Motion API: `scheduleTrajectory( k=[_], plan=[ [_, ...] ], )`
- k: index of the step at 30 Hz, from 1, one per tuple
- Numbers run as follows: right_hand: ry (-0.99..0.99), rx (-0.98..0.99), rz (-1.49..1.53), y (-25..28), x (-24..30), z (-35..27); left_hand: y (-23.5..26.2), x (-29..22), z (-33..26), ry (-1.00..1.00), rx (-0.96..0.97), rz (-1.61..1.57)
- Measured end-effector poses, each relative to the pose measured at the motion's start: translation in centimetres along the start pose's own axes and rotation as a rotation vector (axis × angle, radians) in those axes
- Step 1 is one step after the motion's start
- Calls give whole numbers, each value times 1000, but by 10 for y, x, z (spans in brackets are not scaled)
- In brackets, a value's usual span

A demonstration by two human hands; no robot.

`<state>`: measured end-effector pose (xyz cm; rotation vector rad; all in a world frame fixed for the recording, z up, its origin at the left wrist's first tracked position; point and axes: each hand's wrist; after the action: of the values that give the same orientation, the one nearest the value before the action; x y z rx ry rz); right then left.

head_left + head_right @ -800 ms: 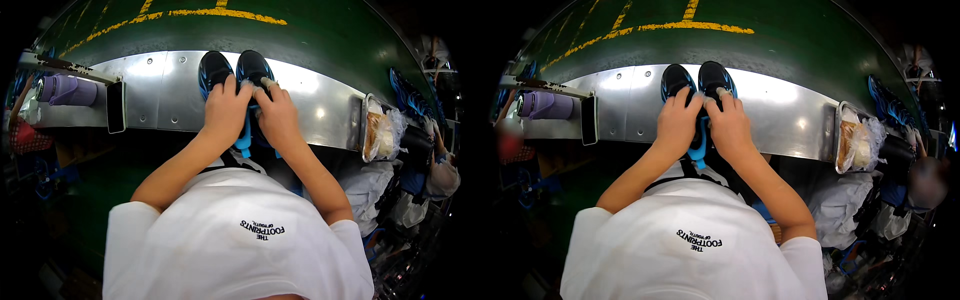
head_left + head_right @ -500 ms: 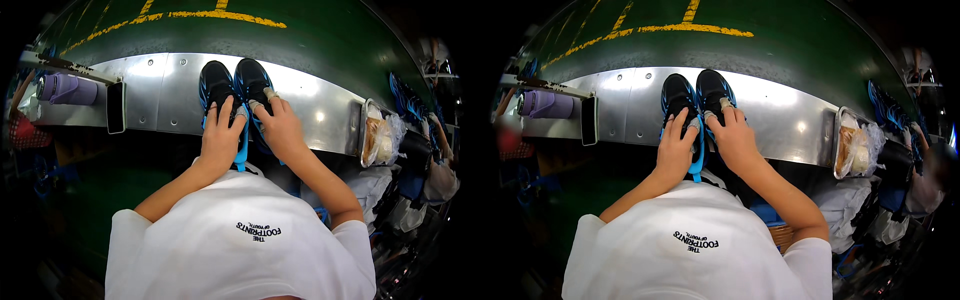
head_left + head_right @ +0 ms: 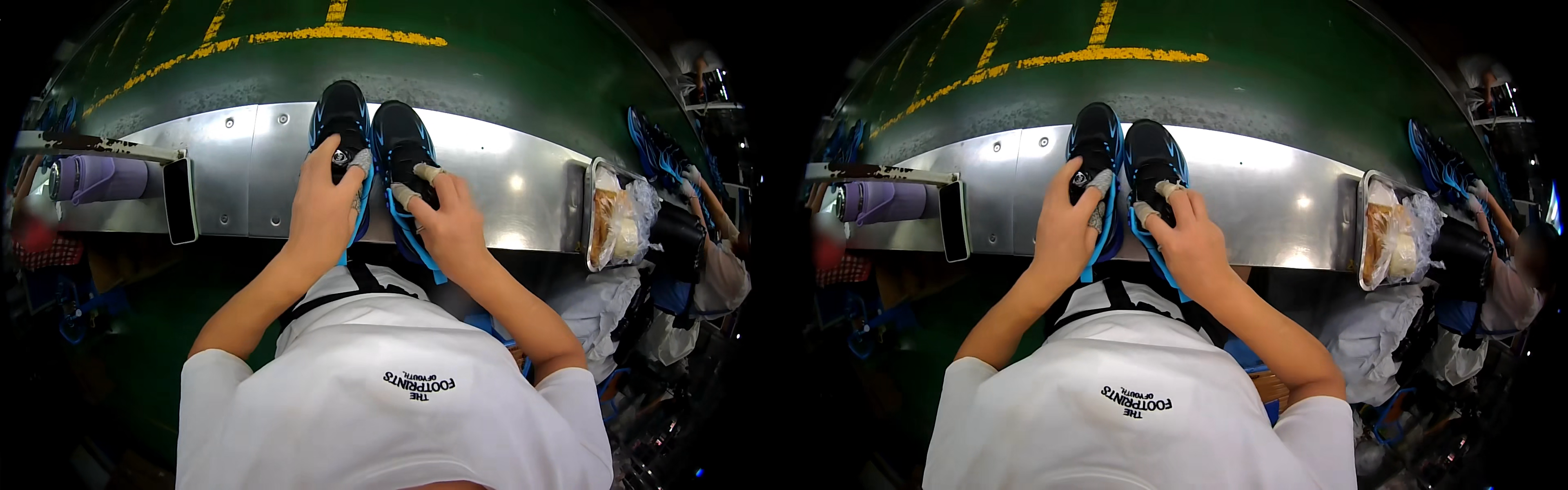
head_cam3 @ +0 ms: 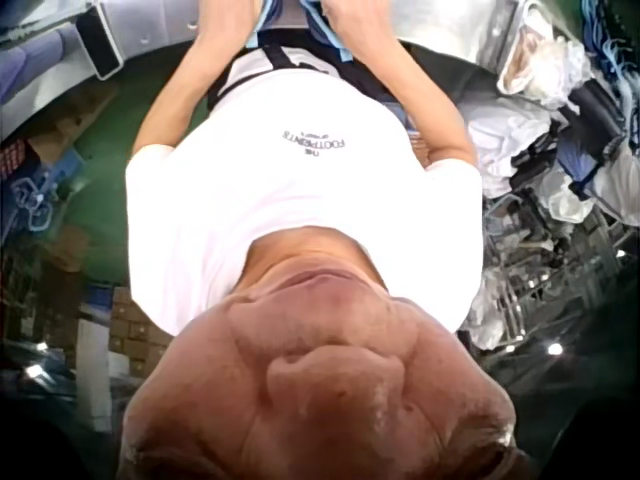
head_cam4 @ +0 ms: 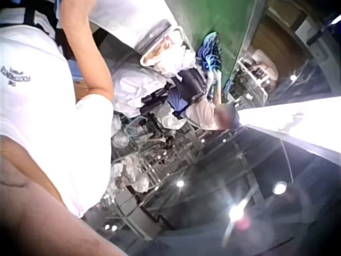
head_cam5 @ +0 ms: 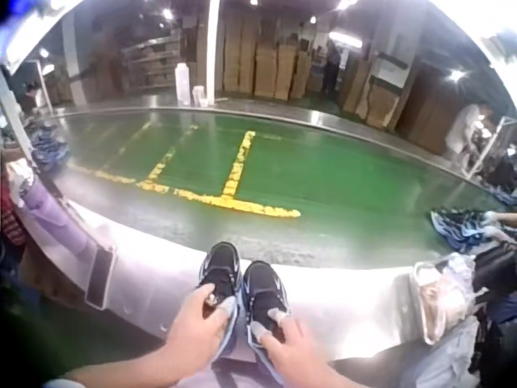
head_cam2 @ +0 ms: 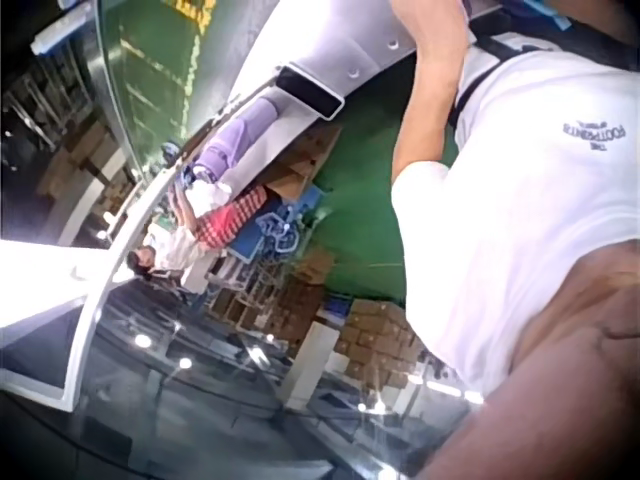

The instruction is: The person cleans several pairs of athletic shoes using a cloth, wiping the tongues and inner linings while the shoes are on a conveyor belt.

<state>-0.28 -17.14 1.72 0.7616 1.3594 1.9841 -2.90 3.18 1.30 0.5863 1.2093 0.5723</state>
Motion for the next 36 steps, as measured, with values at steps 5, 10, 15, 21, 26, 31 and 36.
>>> scheduleTrajectory(
  k=[5,10,15,21,26,31,36],
  plan=[
    [105,72,-58,-3,1,-1,-3,1,-8,-121,48,65],
    [134,126,0,-9,6,-3,-1,-5,-21,-35,139,44],
    [-108,133,229,-9,34,-14,-12,-11,-21,-8,69,-19],
    [-94,191,226,9,12,-8,-6,-16,-10,-7,86,-14],
    [-33,172,167,27,1,0,14,1,1,-23,-30,-66],
    [63,100,354,19,-12,7,13,15,24,-61,77,-134],
    [163,58,62,-2,5,-17,0,10,10,-102,-50,-26]
  ],
)
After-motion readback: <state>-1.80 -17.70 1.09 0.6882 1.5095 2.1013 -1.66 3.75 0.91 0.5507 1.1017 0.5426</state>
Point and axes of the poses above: each hand's wrist, its own z-axis towards the middle knuckle, its own y-axis out of the back of the hand, x = y × z, and after that the axes turned 13 degrees about -z, right-handed
